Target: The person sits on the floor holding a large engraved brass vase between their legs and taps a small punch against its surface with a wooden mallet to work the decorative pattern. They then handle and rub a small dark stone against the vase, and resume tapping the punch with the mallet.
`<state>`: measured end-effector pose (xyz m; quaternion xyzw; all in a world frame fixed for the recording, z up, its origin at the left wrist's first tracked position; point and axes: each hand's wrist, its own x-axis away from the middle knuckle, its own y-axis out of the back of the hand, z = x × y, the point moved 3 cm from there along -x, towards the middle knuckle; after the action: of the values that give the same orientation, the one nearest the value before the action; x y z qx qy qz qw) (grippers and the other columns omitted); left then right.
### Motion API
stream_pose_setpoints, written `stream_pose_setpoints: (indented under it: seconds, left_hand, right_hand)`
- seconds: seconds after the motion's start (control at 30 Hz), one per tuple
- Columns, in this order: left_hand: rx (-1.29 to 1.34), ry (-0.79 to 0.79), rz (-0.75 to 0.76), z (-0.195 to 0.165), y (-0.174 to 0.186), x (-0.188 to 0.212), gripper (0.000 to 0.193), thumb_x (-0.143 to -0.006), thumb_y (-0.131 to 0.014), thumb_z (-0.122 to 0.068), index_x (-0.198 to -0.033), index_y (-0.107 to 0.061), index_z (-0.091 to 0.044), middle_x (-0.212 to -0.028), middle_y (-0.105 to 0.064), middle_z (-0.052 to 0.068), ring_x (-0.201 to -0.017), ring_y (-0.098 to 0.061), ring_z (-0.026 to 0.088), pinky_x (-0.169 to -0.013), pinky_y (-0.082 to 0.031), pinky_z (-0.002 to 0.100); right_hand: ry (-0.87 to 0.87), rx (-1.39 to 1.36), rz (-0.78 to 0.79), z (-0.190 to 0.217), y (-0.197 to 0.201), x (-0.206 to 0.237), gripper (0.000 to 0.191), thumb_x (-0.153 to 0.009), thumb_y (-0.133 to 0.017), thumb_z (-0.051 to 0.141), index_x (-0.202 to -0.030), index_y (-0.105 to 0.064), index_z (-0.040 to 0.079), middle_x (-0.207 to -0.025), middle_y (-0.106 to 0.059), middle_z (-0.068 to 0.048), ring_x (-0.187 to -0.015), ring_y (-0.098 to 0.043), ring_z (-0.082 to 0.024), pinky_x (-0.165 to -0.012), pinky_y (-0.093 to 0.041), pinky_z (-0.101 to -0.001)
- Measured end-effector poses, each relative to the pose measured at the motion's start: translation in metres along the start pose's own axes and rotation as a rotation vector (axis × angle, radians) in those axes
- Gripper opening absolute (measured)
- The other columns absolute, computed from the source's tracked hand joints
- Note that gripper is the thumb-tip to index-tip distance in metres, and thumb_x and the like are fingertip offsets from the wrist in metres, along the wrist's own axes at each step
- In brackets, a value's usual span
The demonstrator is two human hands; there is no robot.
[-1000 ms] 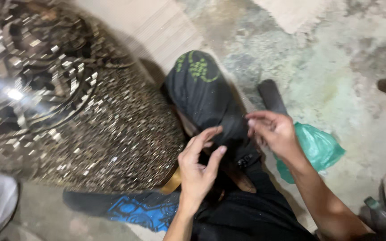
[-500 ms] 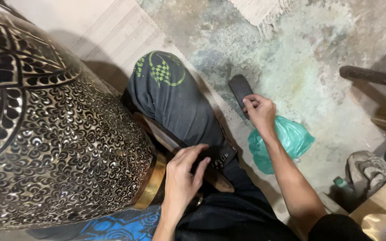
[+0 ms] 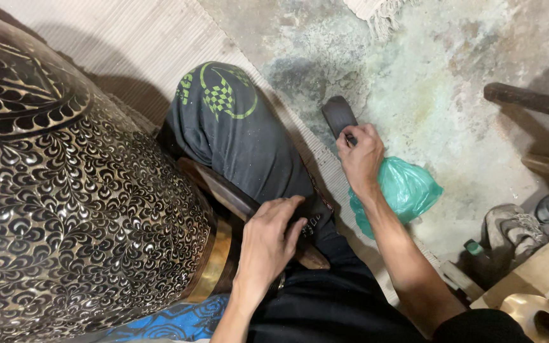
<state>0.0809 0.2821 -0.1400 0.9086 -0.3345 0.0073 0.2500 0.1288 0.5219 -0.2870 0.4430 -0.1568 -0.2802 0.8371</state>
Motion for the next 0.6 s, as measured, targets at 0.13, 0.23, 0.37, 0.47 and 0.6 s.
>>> stream_pose_setpoints:
  seconds: [0.13,0.23,0.37,0.47,0.6]
  left_hand:
    - [-0.111,-0.044,0.129,-0.002,-0.009,-0.004,0.048,-0.078,-0.076,-0.003,-0.124,-0.063,0.002,-0.12,-0.07,0.018,-0.112,-0.062,0.038,-0.093,-0.052,0.045]
    - [-0.254,-0.047,0.242,-0.003,-0.023,-0.011,0.054,-0.074,-0.074,0.0,-0.127,-0.062,0.004,-0.131,-0.062,0.02,-0.118,-0.058,0.039,-0.095,-0.051,0.045]
    - [-0.618,-0.106,0.29,0.005,-0.061,-0.041,0.046,-0.077,-0.068,-0.003,-0.122,-0.067,0.004,-0.15,-0.048,0.023,-0.138,-0.045,0.042,-0.096,-0.049,0.044]
    - [-0.833,-0.148,0.319,0.021,-0.094,-0.066,0.039,-0.083,-0.064,-0.014,-0.119,-0.07,0.001,-0.156,-0.041,0.02,-0.146,-0.034,0.042,-0.11,-0.037,0.053]
    - [-0.94,-0.103,0.48,0.044,-0.128,-0.086,0.04,-0.089,-0.061,-0.022,-0.124,-0.07,-0.005,-0.161,-0.03,0.018,-0.15,-0.027,0.041,-0.122,-0.02,0.062]
  right_hand:
    - [-0.011,0.006,-0.013,0.003,0.001,-0.001,0.013,-0.083,-0.079,0.007,-0.094,-0.076,0.002,-0.094,-0.066,-0.016,-0.081,-0.067,-0.036,-0.072,-0.053,-0.0458]
    - [0.001,0.026,-0.025,0.004,0.003,-0.001,0.012,-0.083,-0.079,0.007,-0.094,-0.077,0.002,-0.094,-0.066,-0.016,-0.082,-0.067,-0.036,-0.073,-0.053,-0.0459]
    - [0.003,0.009,-0.025,0.004,0.004,0.0,0.012,-0.082,-0.08,0.007,-0.093,-0.077,0.003,-0.094,-0.067,-0.015,-0.084,-0.068,-0.036,-0.074,-0.054,-0.0448]
    - [0.026,0.023,-0.05,0.008,0.006,-0.002,0.01,-0.082,-0.08,0.007,-0.091,-0.078,0.004,-0.093,-0.068,-0.014,-0.084,-0.068,-0.035,-0.075,-0.054,-0.0449]
    - [0.018,0.021,-0.036,0.018,0.012,-0.005,0.01,-0.082,-0.08,0.008,-0.091,-0.077,0.004,-0.094,-0.068,-0.013,-0.082,-0.068,-0.034,-0.073,-0.055,-0.044]
